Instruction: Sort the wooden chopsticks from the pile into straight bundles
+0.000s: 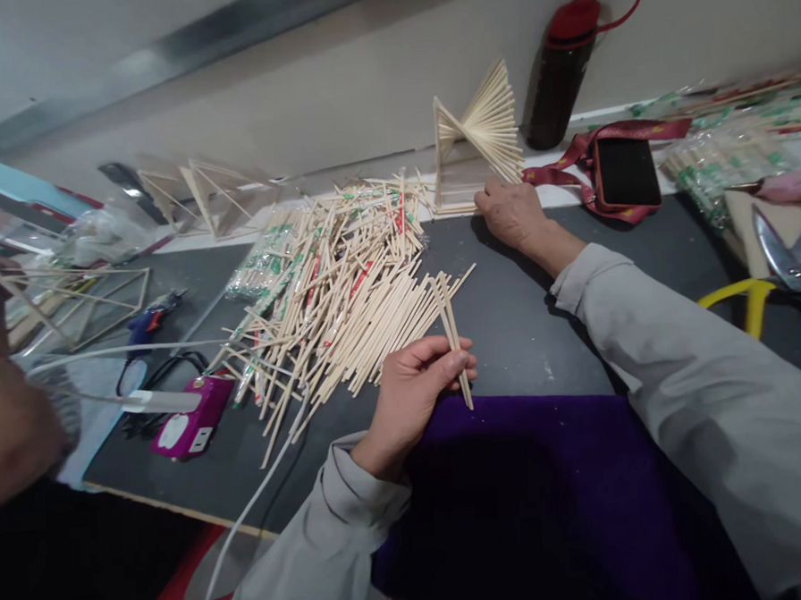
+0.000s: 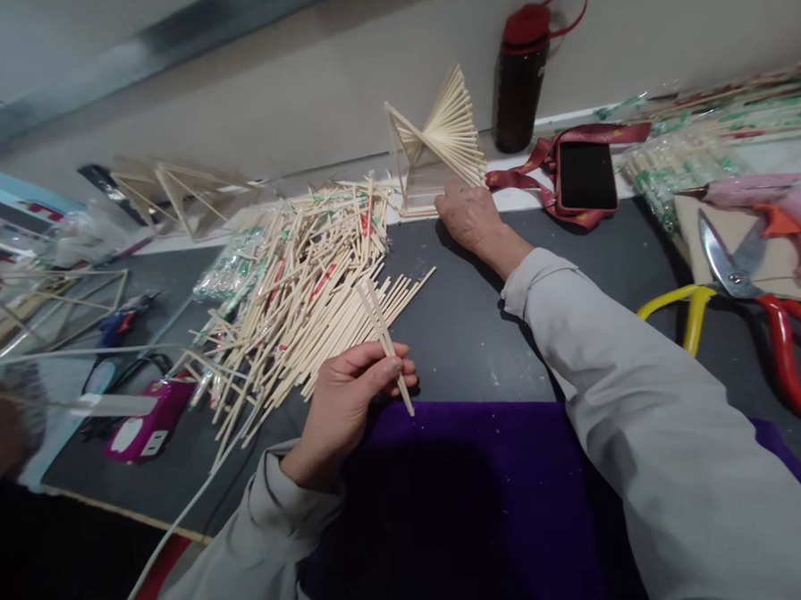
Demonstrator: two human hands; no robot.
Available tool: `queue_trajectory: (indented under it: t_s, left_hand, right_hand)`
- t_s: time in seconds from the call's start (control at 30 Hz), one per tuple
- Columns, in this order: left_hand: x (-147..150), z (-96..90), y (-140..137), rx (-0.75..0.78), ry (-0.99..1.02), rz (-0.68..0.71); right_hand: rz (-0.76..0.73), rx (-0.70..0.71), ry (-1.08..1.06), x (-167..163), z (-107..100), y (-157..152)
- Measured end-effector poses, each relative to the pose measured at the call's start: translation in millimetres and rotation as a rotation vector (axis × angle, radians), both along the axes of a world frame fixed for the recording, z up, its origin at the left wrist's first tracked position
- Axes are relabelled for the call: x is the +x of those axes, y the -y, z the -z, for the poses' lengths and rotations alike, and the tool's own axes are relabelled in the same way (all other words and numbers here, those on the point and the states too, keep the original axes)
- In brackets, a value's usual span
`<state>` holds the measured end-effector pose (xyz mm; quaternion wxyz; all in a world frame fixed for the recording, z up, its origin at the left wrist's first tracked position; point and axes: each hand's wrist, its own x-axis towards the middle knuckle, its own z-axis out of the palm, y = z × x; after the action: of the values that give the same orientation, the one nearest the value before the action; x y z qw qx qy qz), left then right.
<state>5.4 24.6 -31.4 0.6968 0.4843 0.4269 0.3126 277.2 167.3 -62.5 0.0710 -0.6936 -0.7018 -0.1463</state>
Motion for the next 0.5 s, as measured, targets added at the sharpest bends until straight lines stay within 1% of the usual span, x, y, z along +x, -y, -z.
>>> queue_trajectory:
  t_s: [0.17,0.4,0.5]
  left_hand:
    - [-1,-1.4,0,-0.007,-0.043,-0.007]
    - [0,-3.4,-1,-0.013,-0.127,-0.084]
    - [0,-3.7,-2,-0.012,-0.15,-0.097]
  right_hand:
    - [0.013,0.008,-0.014,-1,-2,0]
    - [0.002,-0.089,-0.163,-12,-16,-1]
    - [-0.021,-0.109,-0.19,-15,-18,-3]
